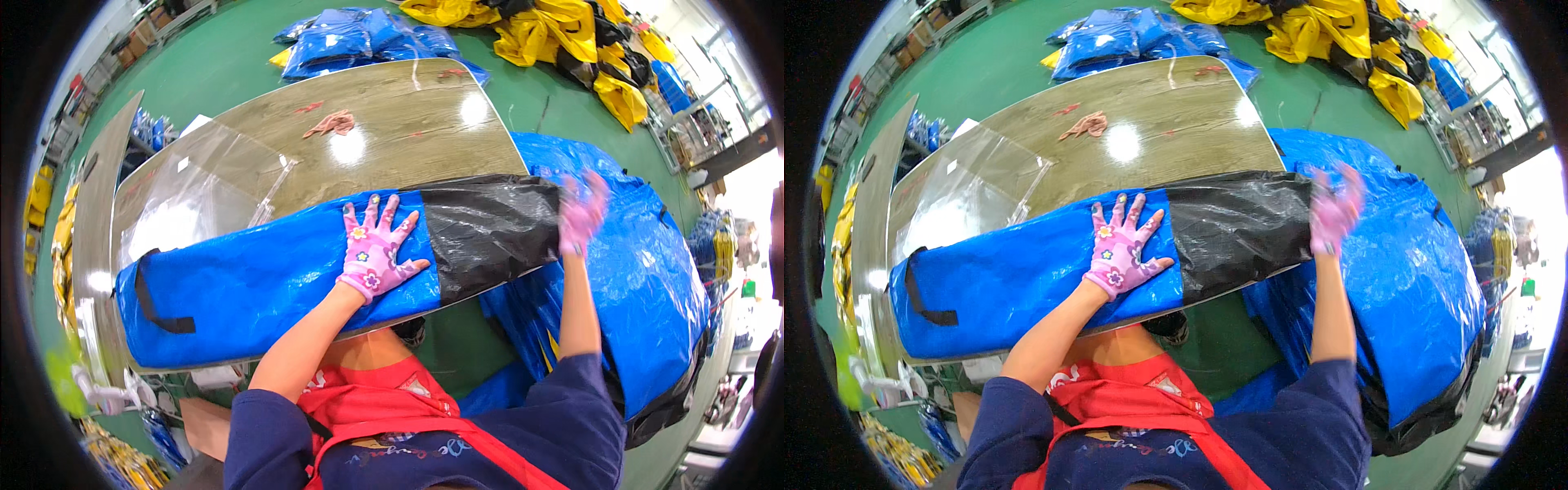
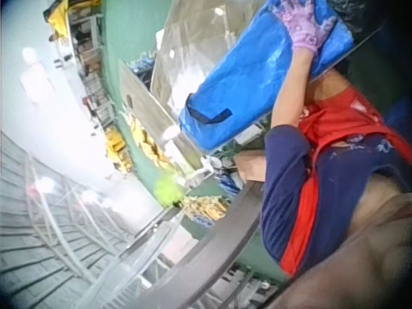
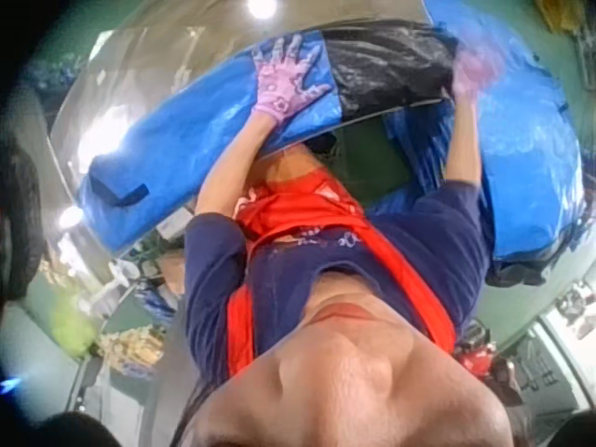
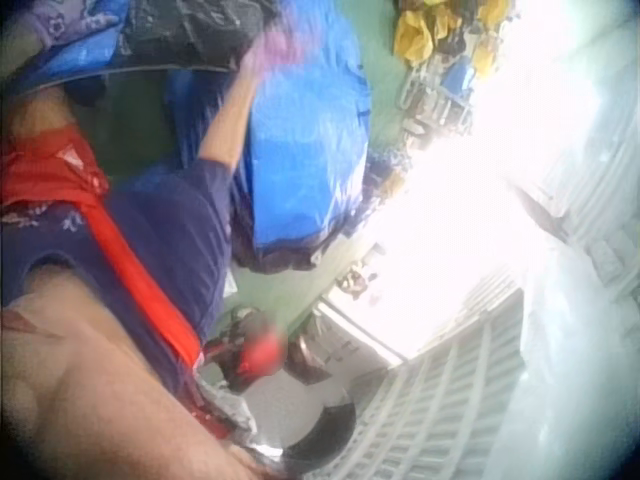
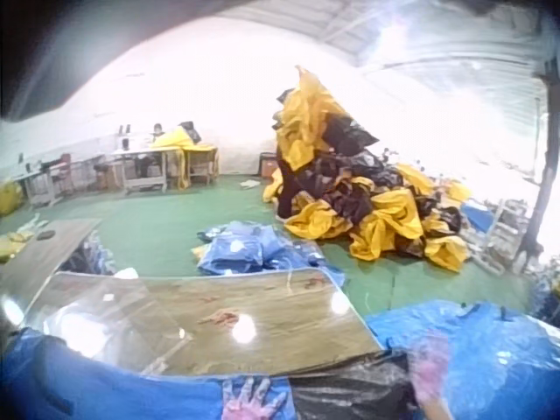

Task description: The person folds a blue and black plastic bag and places it into a clear plastic sleeve. This process is repeated multiple times with different bags.

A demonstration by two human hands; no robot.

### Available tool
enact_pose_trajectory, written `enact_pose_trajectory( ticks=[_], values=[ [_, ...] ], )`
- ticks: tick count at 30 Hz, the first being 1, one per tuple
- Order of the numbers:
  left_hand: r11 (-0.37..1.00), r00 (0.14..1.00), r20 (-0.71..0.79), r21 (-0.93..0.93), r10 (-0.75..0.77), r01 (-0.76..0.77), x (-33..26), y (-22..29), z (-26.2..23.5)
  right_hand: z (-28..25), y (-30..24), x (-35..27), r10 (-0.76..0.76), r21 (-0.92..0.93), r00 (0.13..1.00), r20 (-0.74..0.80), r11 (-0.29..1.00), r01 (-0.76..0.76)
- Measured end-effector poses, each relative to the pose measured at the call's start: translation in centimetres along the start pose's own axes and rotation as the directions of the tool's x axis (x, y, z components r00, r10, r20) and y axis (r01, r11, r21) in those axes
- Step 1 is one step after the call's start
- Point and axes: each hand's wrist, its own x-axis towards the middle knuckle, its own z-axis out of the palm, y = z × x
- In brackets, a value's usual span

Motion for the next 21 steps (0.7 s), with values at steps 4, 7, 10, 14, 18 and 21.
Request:
enact_pose_trajectory(
  ticks=[4, 7, 10, 14, 18, 21],
  values=[
    [1.000, 0.999, -0.030, -0.004, 0.018, -0.018, 0.3, -0.1, 0.3, -5.7, -3.6, -8.9, 0.540, 0.694, 0.570, 0.619, -0.036, -0.719],
    [1.000, 0.998, -0.059, -0.011, 0.014, -0.015, -0.4, -0.3, 0.3, -4.2, -7.3, -10.5, 0.667, 0.509, 0.454, 0.591, 0.130, -0.851],
    [1.000, 0.994, -0.105, -0.008, -0.003, 0.003, -0.8, -1.1, 1.0, -4.1, -15.0, -10.5, 0.446, 0.577, 0.781, 0.437, 0.527, -0.624],
    [0.999, 0.999, -0.043, -0.033, -0.008, 0.007, -5.0, -2.7, -1.6, -5.7, -27.3, -14.8, -0.718, 0.623, 0.546, 0.432, 0.675, 0.396],
    [0.984, 0.982, 0.062, -0.015, 0.180, -0.180, -11.6, -3.1, -5.4, -4.0, -29.2, -17.0, -0.714, 0.641, 0.494, 0.496, 0.685, 0.348],
    [0.917, 0.872, 0.351, -0.328, 0.340, -0.225, -18.3, -5.1, -10.0, -3.0, -28.3, -19.4, -0.748, 0.570, 0.431, 0.505, 0.664, 0.484]
  ],
)
